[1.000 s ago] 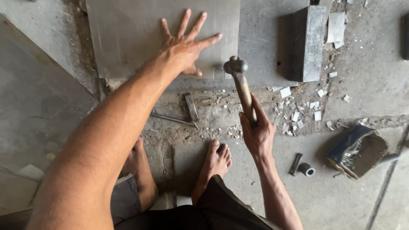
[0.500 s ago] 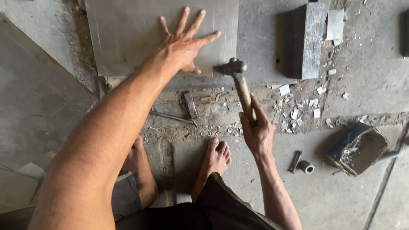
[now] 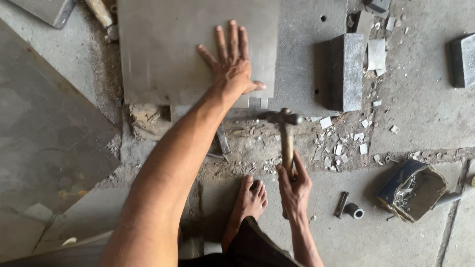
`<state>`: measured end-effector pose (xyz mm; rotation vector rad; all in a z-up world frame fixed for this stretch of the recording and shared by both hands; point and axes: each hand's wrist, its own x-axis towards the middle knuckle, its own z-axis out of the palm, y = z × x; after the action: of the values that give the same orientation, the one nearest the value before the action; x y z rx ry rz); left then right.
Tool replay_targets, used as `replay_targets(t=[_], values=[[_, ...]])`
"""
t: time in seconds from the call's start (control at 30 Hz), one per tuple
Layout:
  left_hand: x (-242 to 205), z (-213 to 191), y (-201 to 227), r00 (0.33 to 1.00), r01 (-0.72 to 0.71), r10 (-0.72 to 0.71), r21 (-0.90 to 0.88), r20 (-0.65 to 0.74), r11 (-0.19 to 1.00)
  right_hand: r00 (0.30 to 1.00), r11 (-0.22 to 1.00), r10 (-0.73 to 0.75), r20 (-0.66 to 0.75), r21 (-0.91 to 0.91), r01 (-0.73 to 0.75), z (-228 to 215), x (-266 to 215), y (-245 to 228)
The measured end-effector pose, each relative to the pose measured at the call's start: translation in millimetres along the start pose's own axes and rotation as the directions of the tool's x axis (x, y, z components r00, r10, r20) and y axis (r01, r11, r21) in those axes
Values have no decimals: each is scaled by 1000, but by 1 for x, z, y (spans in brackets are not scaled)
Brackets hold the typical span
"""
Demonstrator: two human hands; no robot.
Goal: The person uses a hammer and a metal punch to create a series of holes along the edge of a rectangular metal sheet. The sheet is placed on a concrete block, and the person repeatedly strikes the punch to drive it through the metal.
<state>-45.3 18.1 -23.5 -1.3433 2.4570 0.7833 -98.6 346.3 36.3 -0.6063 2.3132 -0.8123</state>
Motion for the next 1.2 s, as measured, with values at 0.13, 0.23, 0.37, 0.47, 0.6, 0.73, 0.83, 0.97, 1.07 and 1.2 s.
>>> replay_targets(t=[0.13, 0.23, 0.37, 0.47, 0.6, 0.73, 0.83, 0.97, 1.07, 1.2], values=[[-31, 15, -9, 906, -295, 373, 335, -198, 895, 994, 960, 107, 35, 255, -113, -9, -6, -13], [-20, 8, -32, 827, -560, 495, 479, 267, 677, 997, 966, 81, -22, 247, -73, -21, -1, -20], [8, -13, -75, 644, -684, 702, 641, 305, 348, 998, 945, -7, -69, 324, 29, -35, -17, -9], [-8, -13, -66, 840, -497, 505, 651, 195, 574, 995, 923, 0, -103, 384, 40, -42, -25, -1], [-81, 8, -9, 988, 23, -28, -29, -154, 999, 994, 834, -15, -110, 546, 73, -37, -24, -9], [-76, -3, 14, 989, 98, -112, -146, -93, 984, 985, 886, -113, -130, 435, 159, -40, -5, -26], [-33, -25, -17, 991, -66, 58, 63, 120, 996, 988, 879, -103, -117, 454, 145, -45, -10, -33], [29, -63, -48, 878, -357, 188, 339, 441, 870, 947, 828, -260, -186, 462, 318, -43, 1, -37], [34, -77, -55, 862, -450, 193, 531, 469, 717, 929, 732, -309, -202, 574, 368, -50, -13, -39], [4, -75, -59, 949, -266, 204, 262, 242, 928, 779, 584, -528, -337, 521, 622, -84, -14, -69]])
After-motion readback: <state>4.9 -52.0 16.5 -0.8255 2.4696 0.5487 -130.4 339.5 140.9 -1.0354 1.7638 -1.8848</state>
